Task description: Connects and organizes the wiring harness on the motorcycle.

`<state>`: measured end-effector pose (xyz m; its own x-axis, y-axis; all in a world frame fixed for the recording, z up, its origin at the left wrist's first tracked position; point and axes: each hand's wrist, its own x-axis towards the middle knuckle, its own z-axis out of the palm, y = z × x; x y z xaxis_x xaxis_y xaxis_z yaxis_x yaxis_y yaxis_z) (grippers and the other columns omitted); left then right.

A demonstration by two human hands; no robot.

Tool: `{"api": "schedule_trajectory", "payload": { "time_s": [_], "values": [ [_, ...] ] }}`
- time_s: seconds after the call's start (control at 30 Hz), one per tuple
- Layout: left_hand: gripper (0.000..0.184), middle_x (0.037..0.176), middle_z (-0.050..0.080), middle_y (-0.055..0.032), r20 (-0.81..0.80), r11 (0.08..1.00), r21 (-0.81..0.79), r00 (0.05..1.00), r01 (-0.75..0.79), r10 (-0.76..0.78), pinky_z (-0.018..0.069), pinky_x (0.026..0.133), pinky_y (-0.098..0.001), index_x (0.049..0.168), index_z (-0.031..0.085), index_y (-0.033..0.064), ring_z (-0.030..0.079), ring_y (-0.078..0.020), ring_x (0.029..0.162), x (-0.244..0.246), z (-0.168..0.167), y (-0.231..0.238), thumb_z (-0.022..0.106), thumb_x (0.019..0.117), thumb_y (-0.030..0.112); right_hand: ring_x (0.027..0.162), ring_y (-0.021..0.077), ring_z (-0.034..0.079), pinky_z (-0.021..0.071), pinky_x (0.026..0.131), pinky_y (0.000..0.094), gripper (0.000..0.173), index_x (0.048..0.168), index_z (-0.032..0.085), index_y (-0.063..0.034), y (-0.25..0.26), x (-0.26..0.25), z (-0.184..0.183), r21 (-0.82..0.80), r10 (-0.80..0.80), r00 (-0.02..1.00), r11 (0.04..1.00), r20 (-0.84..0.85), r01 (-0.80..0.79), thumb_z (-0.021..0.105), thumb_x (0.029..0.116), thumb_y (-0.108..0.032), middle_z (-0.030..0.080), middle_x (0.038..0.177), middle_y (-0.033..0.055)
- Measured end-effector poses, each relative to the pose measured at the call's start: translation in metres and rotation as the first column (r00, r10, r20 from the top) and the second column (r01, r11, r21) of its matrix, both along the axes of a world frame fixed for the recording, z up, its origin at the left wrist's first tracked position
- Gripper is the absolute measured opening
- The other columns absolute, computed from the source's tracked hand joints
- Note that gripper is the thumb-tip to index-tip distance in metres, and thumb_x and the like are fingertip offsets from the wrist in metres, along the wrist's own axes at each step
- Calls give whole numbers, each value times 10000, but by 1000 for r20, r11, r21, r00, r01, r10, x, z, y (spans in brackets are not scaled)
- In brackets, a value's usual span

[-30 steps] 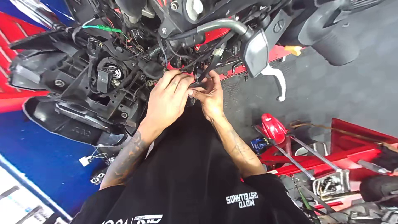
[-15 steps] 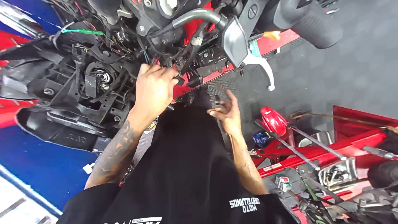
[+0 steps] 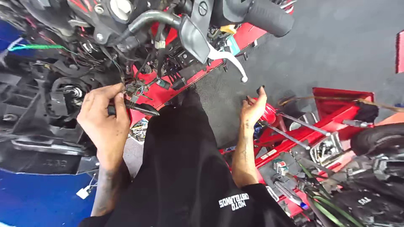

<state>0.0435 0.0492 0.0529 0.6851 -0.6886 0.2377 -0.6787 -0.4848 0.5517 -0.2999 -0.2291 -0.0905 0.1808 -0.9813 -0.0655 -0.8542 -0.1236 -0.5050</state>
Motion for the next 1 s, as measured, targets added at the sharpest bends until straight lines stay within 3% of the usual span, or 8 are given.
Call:
{"api": "schedule_trajectory", "payload": {
  "time_s": [0.13, 0.23, 0.37, 0.53, 0.67, 0.8, 0.9, 1.0],
  "values": [
    [213, 1153, 730, -122, -4, 999, -8, 999, -54, 54, 575, 908, -345, 1186, 736, 68, 703, -187, 1049, -1, -1, 11, 609, 1023, 120, 1287, 383, 580, 529, 1003, 515, 650, 1495, 498, -54, -9, 2, 1, -64, 14, 984, 998, -179, -26, 643, 862, -27, 452, 1534, 248],
    [214, 1134, 728, -132, -28, 997, -28, 997, -74, 73, 597, 859, -340, 1178, 740, 54, 713, -185, 996, -7, -3, 9, 615, 1010, 99, 1350, 356, 549, 486, 1090, 473, 509, 1467, 522, -12, -17, 1, -3, -26, 19, 985, 999, -174, -24, 524, 958, -33, 467, 1538, 239],
    [204, 1110, 734, -108, -93, 994, -39, 991, -105, 101, 610, 800, -295, 1164, 752, 72, 719, -151, 945, -20, -8, 2, 634, 999, 93, 1118, 268, 695, 567, 957, 397, 513, 1422, 579, -43, -24, -1, -8, -52, -17, 990, 999, -143, 9, 619, 910, -67, 607, 1405, 183],
    [195, 1083, 738, -88, -116, 987, -52, 983, -150, 144, 609, 782, -285, 1149, 756, 79, 717, -142, 927, -36, -26, 2, 643, 989, 87, 985, 245, 712, 573, 890, 396, 611, 1412, 584, -58, -28, 1, -2, -49, -69, 987, 997, -146, 62, 757, 831, -132, 632, 1346, 179],
    [208, 1136, 730, -114, -45, 988, -51, 989, -145, 143, 607, 807, -305, 1165, 750, 70, 716, -187, 988, -36, -32, 4, 679, 973, 106, 1221, 254, 652, 550, 1011, 366, 588, 1446, 532, -14, -36, -11, -12, -59, 6, 993, 998, -115, -12, 698, 891, -115, 517, 1503, 202],
    [202, 1101, 745, -127, 73, 993, -77, 993, -92, 98, 610, 859, -352, 1145, 762, 65, 726, -230, 1004, -23, -23, -4, 659, 982, 124, 1297, 359, 598, 485, 1078, 531, 435, 1397, 589, -19, -33, -8, 2, -133, 41, 992, 989, -122, -57, 596, 985, -157, 589, 1431, 216],
    [208, 1086, 749, -81, 182, 989, -126, 979, -74, 96, 620, 849, -356, 1124, 771, 103, 726, -205, 1001, -12, -25, -17, 623, 984, 143, 1168, 446, 653, 499, 983, 664, 448, 1362, 620, -20, -38, 2, -2, -198, -4, 1000, 980, -16, 1, 682, 932, -131, 628, 1350, 258],
    [200, 1056, 753, -46, 244, 980, -196, 966, -40, 88, 614, 849, -318, 1086, 780, 135, 723, -168, 984, -14, -34, -22, 619, 970, 153, 1059, 447, 689, 530, 942, 653, 533, 1393, 586, 11, -34, 3, 6, -146, -39, 999, 988, 26, 42, 730, 890, -89, 599, 1358, 293]
  ]
}}
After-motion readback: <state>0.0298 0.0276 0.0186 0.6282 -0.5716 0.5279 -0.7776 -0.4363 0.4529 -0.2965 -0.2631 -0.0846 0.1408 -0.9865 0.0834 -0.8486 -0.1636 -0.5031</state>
